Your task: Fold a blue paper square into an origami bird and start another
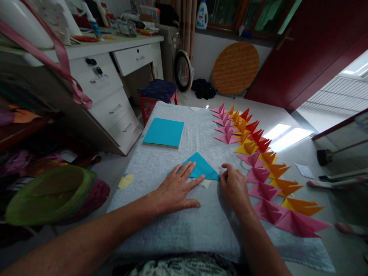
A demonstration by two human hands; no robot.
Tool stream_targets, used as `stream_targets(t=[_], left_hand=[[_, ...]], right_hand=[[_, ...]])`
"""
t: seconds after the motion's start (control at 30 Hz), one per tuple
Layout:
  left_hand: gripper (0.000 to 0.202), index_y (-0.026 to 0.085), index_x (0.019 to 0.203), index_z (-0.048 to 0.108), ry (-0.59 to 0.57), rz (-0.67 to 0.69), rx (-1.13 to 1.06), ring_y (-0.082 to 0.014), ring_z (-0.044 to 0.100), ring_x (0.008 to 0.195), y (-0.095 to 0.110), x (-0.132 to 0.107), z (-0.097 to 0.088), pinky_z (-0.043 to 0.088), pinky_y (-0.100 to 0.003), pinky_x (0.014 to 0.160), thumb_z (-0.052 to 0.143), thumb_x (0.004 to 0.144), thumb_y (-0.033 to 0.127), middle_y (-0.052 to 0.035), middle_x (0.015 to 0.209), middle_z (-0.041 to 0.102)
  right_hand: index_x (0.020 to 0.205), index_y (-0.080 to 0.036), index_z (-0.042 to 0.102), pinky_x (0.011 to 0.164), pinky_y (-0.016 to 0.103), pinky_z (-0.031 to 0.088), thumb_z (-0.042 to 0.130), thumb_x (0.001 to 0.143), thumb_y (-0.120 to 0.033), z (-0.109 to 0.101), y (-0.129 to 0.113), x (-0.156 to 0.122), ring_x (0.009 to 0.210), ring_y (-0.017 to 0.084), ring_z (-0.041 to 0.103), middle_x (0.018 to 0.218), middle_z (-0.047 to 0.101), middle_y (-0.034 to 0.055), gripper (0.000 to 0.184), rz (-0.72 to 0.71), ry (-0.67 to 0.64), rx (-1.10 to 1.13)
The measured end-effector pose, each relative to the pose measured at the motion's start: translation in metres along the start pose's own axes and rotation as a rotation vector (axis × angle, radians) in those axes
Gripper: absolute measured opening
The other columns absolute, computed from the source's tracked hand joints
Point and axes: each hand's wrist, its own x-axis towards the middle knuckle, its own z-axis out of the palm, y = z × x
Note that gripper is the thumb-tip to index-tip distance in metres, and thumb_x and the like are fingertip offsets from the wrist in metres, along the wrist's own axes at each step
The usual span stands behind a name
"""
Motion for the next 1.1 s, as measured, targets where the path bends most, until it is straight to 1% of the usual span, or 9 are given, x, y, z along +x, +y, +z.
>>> stream_targets(t=[0.07,0.13,0.23,0.3,0.4,0.57,0.67,0.83,1.1], left_hand=[[0.083,0.037,0.153,0.032,-0.010,-0.001,-0.010,-0.0407,0.017,0.150,0.001,0.000,-0.002,0.020,-0.059,0.116,0.048,0.082,0.079,-0.0115,0.166,0.016],[0.082,0.037,0.152,0.034,-0.013,0.003,-0.015,-0.0411,0.018,0.150,0.001,-0.001,-0.002,0.021,-0.060,0.115,0.049,0.083,0.078,-0.0127,0.165,0.017],[0.075,0.031,0.149,0.040,0.028,0.022,0.003,-0.0387,0.018,0.150,-0.001,-0.003,0.002,0.020,-0.057,0.117,0.050,0.086,0.072,-0.0148,0.164,0.019],[0.071,0.026,0.149,0.041,0.061,0.040,0.026,-0.0363,0.017,0.151,-0.003,-0.004,0.007,0.018,-0.054,0.119,0.050,0.090,0.066,-0.0165,0.164,0.019],[0.074,0.024,0.152,0.034,0.071,0.047,0.048,-0.0357,0.016,0.151,-0.006,-0.005,0.013,0.017,-0.053,0.120,0.053,0.090,0.059,-0.0175,0.164,0.017],[0.080,0.027,0.155,0.027,0.055,0.038,0.063,-0.0365,0.017,0.151,-0.004,-0.004,0.010,0.018,-0.053,0.119,0.059,0.088,0.057,-0.0166,0.165,0.016],[0.076,0.029,0.155,0.029,0.045,0.037,0.040,-0.0370,0.019,0.150,-0.003,-0.003,0.006,0.020,-0.055,0.117,0.049,0.091,0.065,-0.0173,0.164,0.020],[0.081,0.033,0.154,0.032,0.082,0.029,0.019,-0.0374,0.022,0.149,-0.003,-0.002,0.008,0.020,-0.056,0.116,0.035,0.087,0.078,-0.0158,0.163,0.023],[0.076,0.036,0.152,0.034,0.042,0.013,0.021,-0.0387,0.019,0.150,-0.002,-0.003,0.004,0.021,-0.058,0.115,0.046,0.087,0.074,-0.0148,0.164,0.019]], right_hand=[[0.114,-0.014,0.063,0.085,0.044,0.041,0.048,0.086,-0.011,-0.003,-0.007,-0.005,0.095,0.030,0.058,0.095,0.069,0.0131,0.032,-0.022,0.069,-0.097],[0.112,-0.015,0.065,0.092,0.047,0.041,0.046,0.088,-0.010,-0.004,-0.018,-0.013,0.103,0.031,0.057,0.106,0.068,0.0154,0.031,-0.122,0.118,-0.076],[0.125,-0.014,0.060,0.103,0.044,0.043,0.042,0.092,-0.012,0.004,-0.038,-0.029,0.118,0.026,0.056,0.126,0.064,0.0148,0.037,-0.452,0.001,0.136],[0.138,-0.012,0.051,0.109,0.046,0.043,0.048,0.094,-0.020,0.011,-0.047,-0.039,0.131,0.027,0.049,0.140,0.056,0.0168,0.044,-0.545,-0.107,0.203],[0.145,-0.005,0.042,0.114,0.052,0.039,0.053,0.095,-0.031,0.019,-0.050,-0.046,0.142,0.032,0.038,0.150,0.046,0.0220,0.058,-0.525,-0.153,0.217],[0.149,-0.001,0.036,0.116,0.053,0.038,0.050,0.098,-0.039,0.021,-0.041,-0.046,0.145,0.033,0.033,0.153,0.040,0.0247,0.065,-0.512,-0.174,0.198],[0.149,0.001,0.036,0.116,0.054,0.037,0.048,0.098,-0.042,0.018,-0.035,-0.046,0.146,0.034,0.032,0.154,0.037,0.0264,0.067,-0.500,-0.173,0.138],[0.149,-0.002,0.038,0.116,0.053,0.036,0.048,0.097,-0.053,0.010,-0.023,-0.050,0.147,0.034,0.031,0.155,0.036,0.0253,0.073,-0.494,-0.177,0.051],[0.150,-0.003,0.037,0.119,0.050,0.032,0.049,0.095,-0.055,-0.005,0.005,-0.056,0.148,0.032,0.027,0.159,0.029,0.0222,0.076,-0.430,-0.235,-0.146]])
